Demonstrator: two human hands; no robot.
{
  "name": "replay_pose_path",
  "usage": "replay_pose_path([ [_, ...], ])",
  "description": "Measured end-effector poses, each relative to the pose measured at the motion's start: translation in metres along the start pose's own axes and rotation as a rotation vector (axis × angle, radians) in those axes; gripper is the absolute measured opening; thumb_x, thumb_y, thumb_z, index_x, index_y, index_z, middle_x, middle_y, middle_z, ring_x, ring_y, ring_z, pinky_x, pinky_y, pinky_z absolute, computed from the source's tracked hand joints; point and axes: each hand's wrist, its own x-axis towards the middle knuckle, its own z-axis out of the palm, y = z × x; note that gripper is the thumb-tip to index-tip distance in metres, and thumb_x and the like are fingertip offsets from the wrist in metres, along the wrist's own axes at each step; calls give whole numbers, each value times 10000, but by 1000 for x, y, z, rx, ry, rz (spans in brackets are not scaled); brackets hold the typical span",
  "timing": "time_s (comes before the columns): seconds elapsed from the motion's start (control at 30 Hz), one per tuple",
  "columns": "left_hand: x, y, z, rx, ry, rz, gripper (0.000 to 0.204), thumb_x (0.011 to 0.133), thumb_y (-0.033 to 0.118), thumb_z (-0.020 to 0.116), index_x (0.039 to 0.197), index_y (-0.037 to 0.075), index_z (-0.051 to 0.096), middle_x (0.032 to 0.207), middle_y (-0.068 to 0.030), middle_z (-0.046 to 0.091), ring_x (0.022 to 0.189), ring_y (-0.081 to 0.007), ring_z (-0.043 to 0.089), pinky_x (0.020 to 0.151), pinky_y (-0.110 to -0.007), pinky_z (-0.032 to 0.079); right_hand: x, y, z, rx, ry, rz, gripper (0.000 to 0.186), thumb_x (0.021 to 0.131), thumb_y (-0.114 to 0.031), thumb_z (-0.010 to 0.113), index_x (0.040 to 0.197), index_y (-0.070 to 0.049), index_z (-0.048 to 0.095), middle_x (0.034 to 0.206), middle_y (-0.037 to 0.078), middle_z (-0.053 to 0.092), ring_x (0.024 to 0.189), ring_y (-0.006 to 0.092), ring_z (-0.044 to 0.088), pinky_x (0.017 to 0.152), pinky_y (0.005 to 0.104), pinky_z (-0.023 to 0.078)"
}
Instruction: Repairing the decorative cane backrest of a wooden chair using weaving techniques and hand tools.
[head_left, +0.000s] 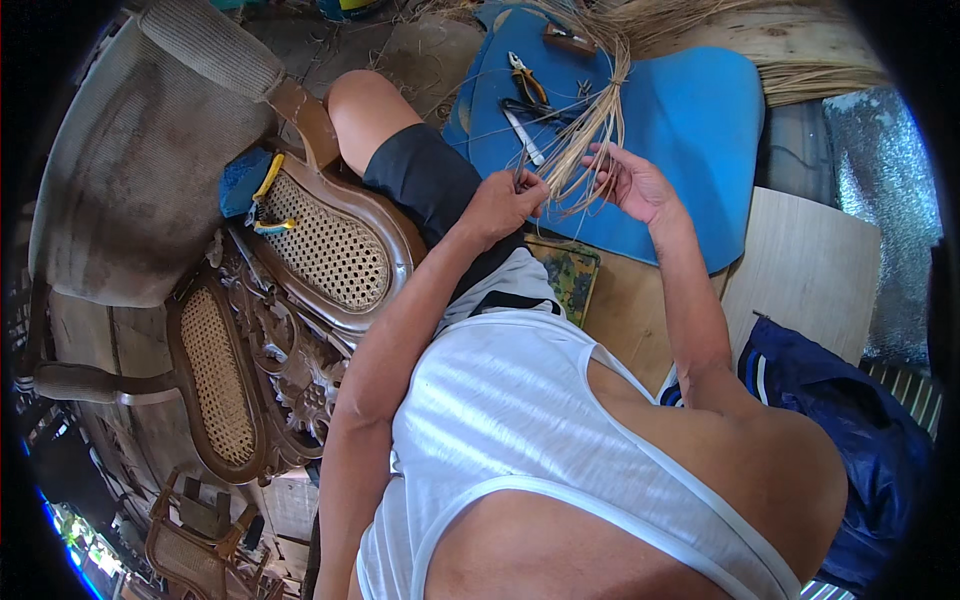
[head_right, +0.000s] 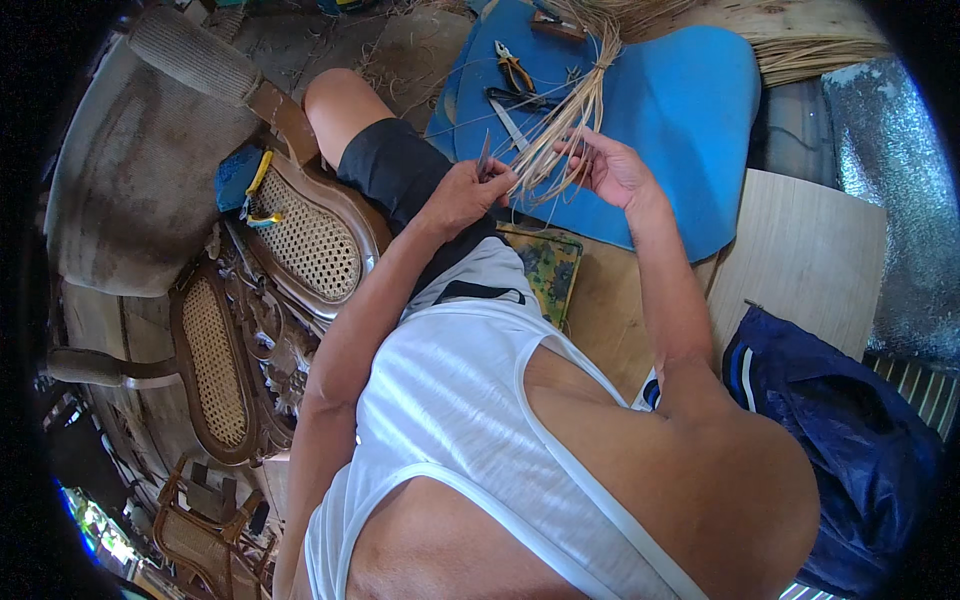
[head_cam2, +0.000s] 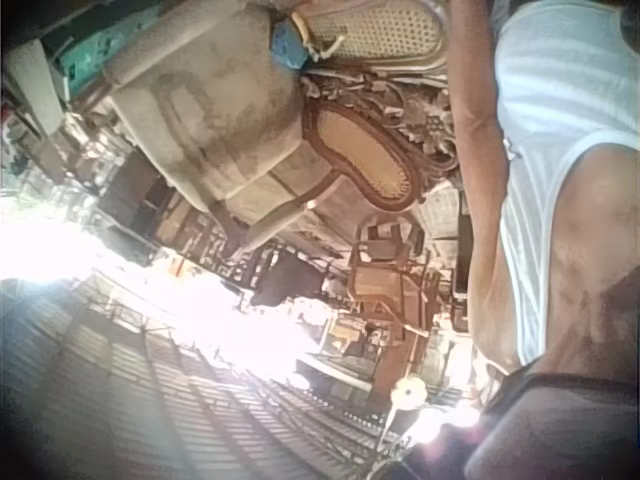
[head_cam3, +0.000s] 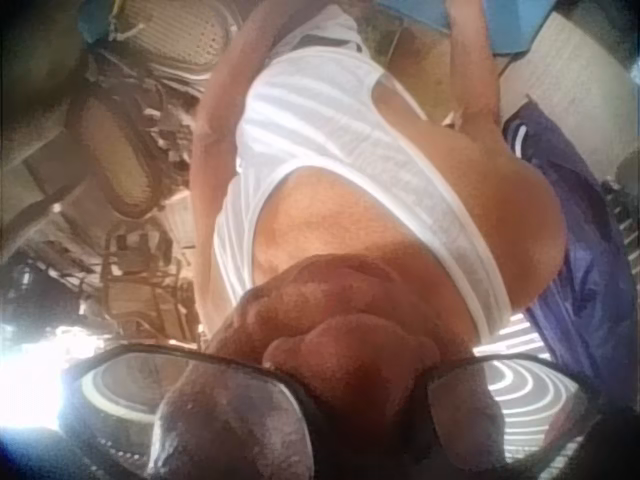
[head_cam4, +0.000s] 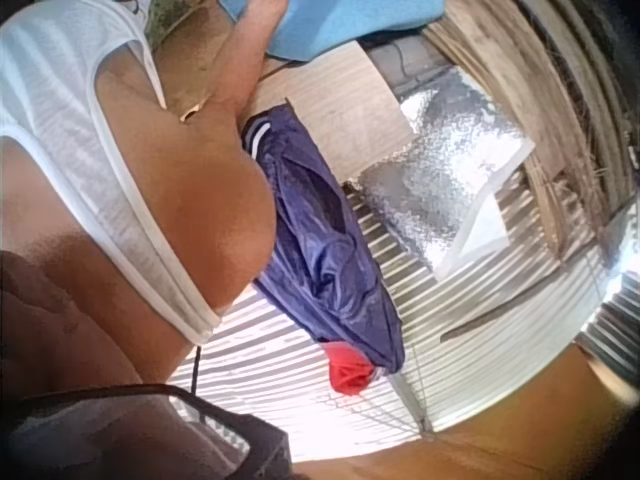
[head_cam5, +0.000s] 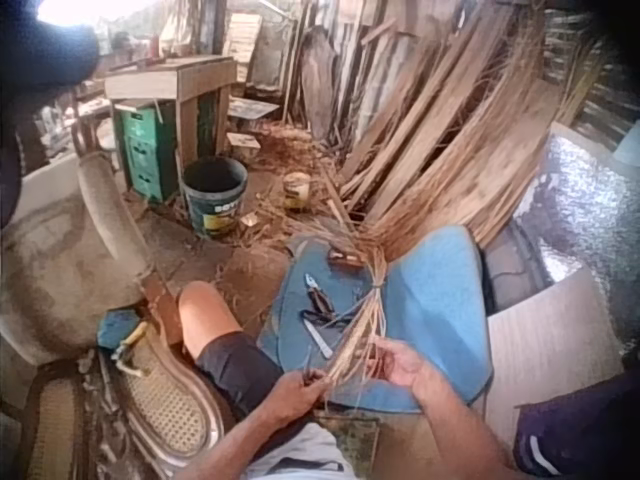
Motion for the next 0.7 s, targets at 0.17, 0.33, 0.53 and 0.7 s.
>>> replay_pose_path([
  [0.17, -2, 3, 1, -24, 21, -31, 269, 939, 229, 635, 1076, -3, 650, 784, -32, 622, 723, -98, 551, 673, -246, 422, -2, 1, 1, -31, 13, -38, 394, 990, -252, 597, 1330, -59, 544, 1100, 132, 702, 780, 125, 692, 751, 316, 598],
  [0.33, -3, 6, 1, -3, 47, -40, 259, 922, 196, 617, 1084, -4, 651, 787, -34, 631, 720, -96, 556, 668, -242, 421, -1, 1, -12, -110, 57, 64, 246, 990, -260, 603, 1183, -108, 587, 1028, 107, 725, 768, 136, 706, 737, 318, 598],
  [0.53, -2, 0, -1, -7, -10, 54, 260, 922, 202, 637, 1097, 10, 654, 847, -47, 674, 737, -88, 550, 620, -245, 417, -4, -3, -10, -176, 46, 128, 197, 979, -280, 622, 1115, -146, 575, 1027, 93, 729, 793, 127, 710, 772, 396, 593],
  [0.7, -3, 6, -1, 0, -31, 25, 243, 930, 203, 650, 1108, 39, 663, 900, -45, 682, 686, -78, 504, 549, -240, 386, -4, -2, -4, -191, 31, 122, 269, 993, -321, 595, 1193, -144, 566, 1047, 105, 723, 853, 156, 711, 799, 406, 579],
])
